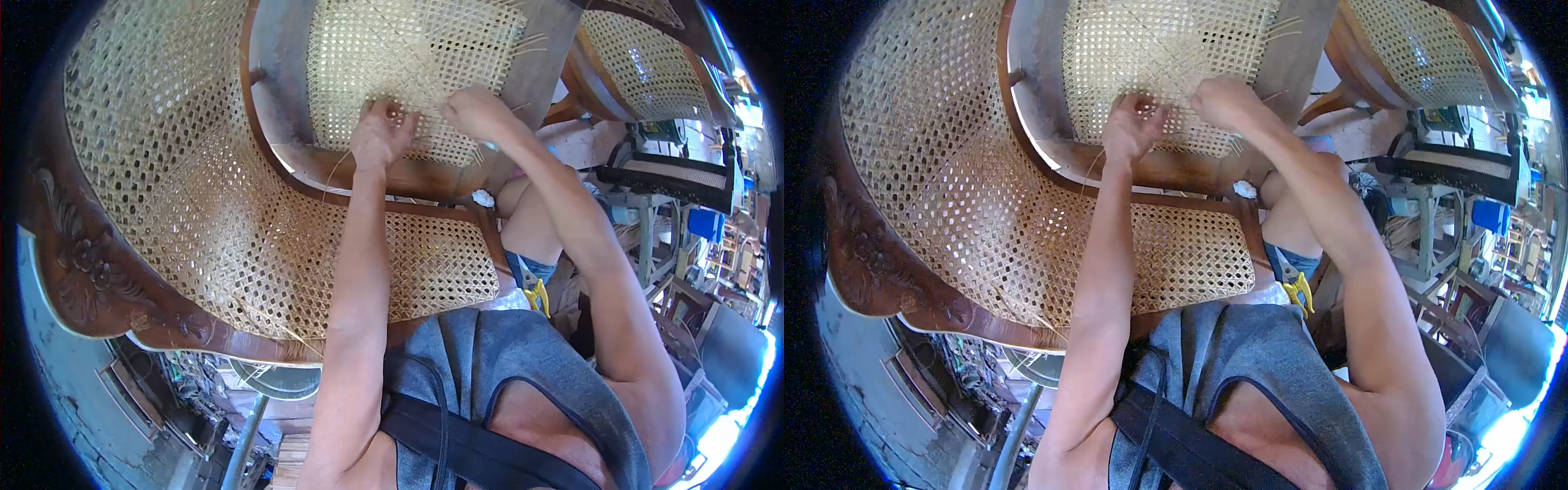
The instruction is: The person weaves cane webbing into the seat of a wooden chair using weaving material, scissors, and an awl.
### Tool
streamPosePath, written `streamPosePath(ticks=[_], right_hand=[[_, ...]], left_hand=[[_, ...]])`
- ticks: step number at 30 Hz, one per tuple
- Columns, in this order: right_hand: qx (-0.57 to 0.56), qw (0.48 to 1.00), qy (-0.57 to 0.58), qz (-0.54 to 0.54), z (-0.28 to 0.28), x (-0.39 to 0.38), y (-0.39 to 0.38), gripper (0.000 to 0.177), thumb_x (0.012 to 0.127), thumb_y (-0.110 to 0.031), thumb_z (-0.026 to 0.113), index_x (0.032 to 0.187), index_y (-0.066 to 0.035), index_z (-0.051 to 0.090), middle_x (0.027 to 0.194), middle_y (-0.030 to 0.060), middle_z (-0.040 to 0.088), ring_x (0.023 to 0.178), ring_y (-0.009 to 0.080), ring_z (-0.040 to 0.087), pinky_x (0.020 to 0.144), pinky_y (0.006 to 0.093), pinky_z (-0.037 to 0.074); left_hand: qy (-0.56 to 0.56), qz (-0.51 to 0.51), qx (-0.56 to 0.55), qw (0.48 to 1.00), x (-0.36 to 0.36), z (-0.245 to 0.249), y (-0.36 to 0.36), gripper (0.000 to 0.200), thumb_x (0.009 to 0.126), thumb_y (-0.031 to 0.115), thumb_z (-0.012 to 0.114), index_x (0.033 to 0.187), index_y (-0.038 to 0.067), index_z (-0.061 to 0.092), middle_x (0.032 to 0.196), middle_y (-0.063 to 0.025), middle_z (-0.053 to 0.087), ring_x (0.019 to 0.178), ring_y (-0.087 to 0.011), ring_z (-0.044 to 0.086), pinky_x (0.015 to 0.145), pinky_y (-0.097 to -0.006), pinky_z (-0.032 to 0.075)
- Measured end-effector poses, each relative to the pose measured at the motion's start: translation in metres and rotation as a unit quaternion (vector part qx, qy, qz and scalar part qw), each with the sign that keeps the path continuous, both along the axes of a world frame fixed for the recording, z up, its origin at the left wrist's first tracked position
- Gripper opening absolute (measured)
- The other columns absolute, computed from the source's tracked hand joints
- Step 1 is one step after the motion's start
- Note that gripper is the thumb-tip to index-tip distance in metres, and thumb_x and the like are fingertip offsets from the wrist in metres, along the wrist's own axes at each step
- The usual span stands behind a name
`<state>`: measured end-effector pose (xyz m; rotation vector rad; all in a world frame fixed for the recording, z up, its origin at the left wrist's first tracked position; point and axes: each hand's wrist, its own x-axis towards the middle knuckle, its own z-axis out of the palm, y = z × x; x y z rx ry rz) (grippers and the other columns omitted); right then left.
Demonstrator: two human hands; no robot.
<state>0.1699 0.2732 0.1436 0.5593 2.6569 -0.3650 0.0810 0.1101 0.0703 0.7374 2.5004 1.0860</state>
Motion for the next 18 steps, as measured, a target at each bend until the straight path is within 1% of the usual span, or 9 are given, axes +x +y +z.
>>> streamPosePath(ticks=[2,5,7,8,10,14,16,17,18], right_hand=[[-0.031,0.999,0.026,-0.016,0.032,0.011,-0.003,0.04,0.093,-0.03,0.048,0.086,0.003,0.068,0.083,0.0253,0.066,0.079,0.0406,0.066,0.076,0.0487,0.052],[-0.001,0.993,0.116,0.026,0.01,0.018,0.002,0.04,0.094,-0.03,0.047,0.076,0.002,0.065,0.071,0.0235,0.062,0.073,0.0406,0.064,0.071,0.0488,0.05],[-0.024,0.991,0.13,0.028,0.019,0.015,-0.001,0.04,0.094,-0.03,0.048,0.076,0.002,0.064,0.071,0.0242,0.062,0.073,0.0412,0.063,0.07,0.0491,0.05],[-0.047,0.988,0.143,0.033,0.022,0.014,-0.003,0.04,0.094,-0.031,0.049,0.076,0.003,0.064,0.072,0.025,0.061,0.073,0.0419,0.062,0.07,0.0495,0.049],[-0.059,0.987,0.15,0.01,0.019,0.011,-0.002,0.04,0.093,-0.031,0.05,0.077,0.003,0.064,0.072,0.0253,0.061,0.073,0.0422,0.062,0.07,0.0499,0.049],[-0.055,0.987,0.151,-0.012,-0.012,0.002,0.0,0.037,0.092,-0.029,0.051,0.079,0.002,0.066,0.075,0.0259,0.062,0.075,0.043,0.063,0.07,0.0505,0.049],[-0.047,0.991,0.121,-0.013,-0.02,0.0,-0.004,0.034,0.091,-0.027,0.051,0.08,0.002,0.067,0.077,0.0261,0.064,0.077,0.0427,0.064,0.071,0.0509,0.05],[-0.039,0.995,0.091,-0.012,-0.024,-0.002,-0.007,0.032,0.09,-0.024,0.052,0.081,0.002,0.068,0.079,0.0263,0.065,0.079,0.0424,0.065,0.073,0.0514,0.051],[-0.039,0.995,0.09,-0.014,-0.024,-0.003,-0.01,0.032,0.09,-0.024,0.052,0.081,0.002,0.068,0.079,0.0263,0.065,0.079,0.0424,0.065,0.073,0.0514,0.051]], left_hand=[[0.035,-0.023,0.022,0.999,0.008,-0.008,0.012,0.024,0.079,0.028,0.072,0.097,0.012,0.07,0.111,-0.0142,0.065,0.092,-0.0323,0.066,0.076,-0.0397,0.054],[0.096,-0.007,0.082,0.992,0.013,-0.015,0.023,0.02,0.08,0.018,0.071,0.099,0.011,0.071,0.112,-0.0123,0.064,0.084,-0.0265,0.066,0.07,-0.0352,0.053],[-0.121,-0.043,0.318,0.939,0.015,-0.012,0.02,0.019,0.083,0.014,0.071,0.101,0.009,0.072,0.098,-0.0065,0.067,0.073,-0.0144,0.061,0.064,-0.0263,0.05],[-0.12,-0.049,0.315,0.94,0.013,-0.01,0.018,0.019,0.083,0.014,0.071,0.101,0.009,0.072,0.098,-0.0065,0.067,0.073,-0.0144,0.061,0.064,-0.0263,0.05],[-0.324,-0.049,0.309,0.893,0.008,-0.012,0.015,0.017,0.086,0.013,0.072,0.102,0.006,0.072,0.083,-0.0011,0.068,0.067,-0.0059,0.055,0.059,-0.0206,0.046],[-0.238,-0.02,0.371,0.897,0.007,-0.026,0.015,0.014,0.088,0.014,0.072,0.099,0.005,0.073,0.073,0.0016,0.066,0.063,-0.0052,0.055,0.058,-0.0212,0.046],[-0.214,-0.004,0.342,0.915,0.002,-0.033,0.011,0.012,0.09,0.01,0.068,0.096,0.001,0.072,0.084,-0.002,0.07,0.074,-0.0062,0.059,0.066,-0.0207,0.048],[-0.215,-0.005,0.341,0.915,0.002,-0.038,0.009,0.012,0.09,0.01,0.068,0.096,0.001,0.072,0.084,-0.002,0.07,0.074,-0.0062,0.059,0.066,-0.0207,0.048],[-0.149,0.007,0.294,0.944,0.002,-0.035,0.007,0.01,0.09,0.01,0.069,0.091,0.001,0.071,0.081,-0.0026,0.069,0.071,-0.0064,0.059,0.064,-0.0217,0.048]])
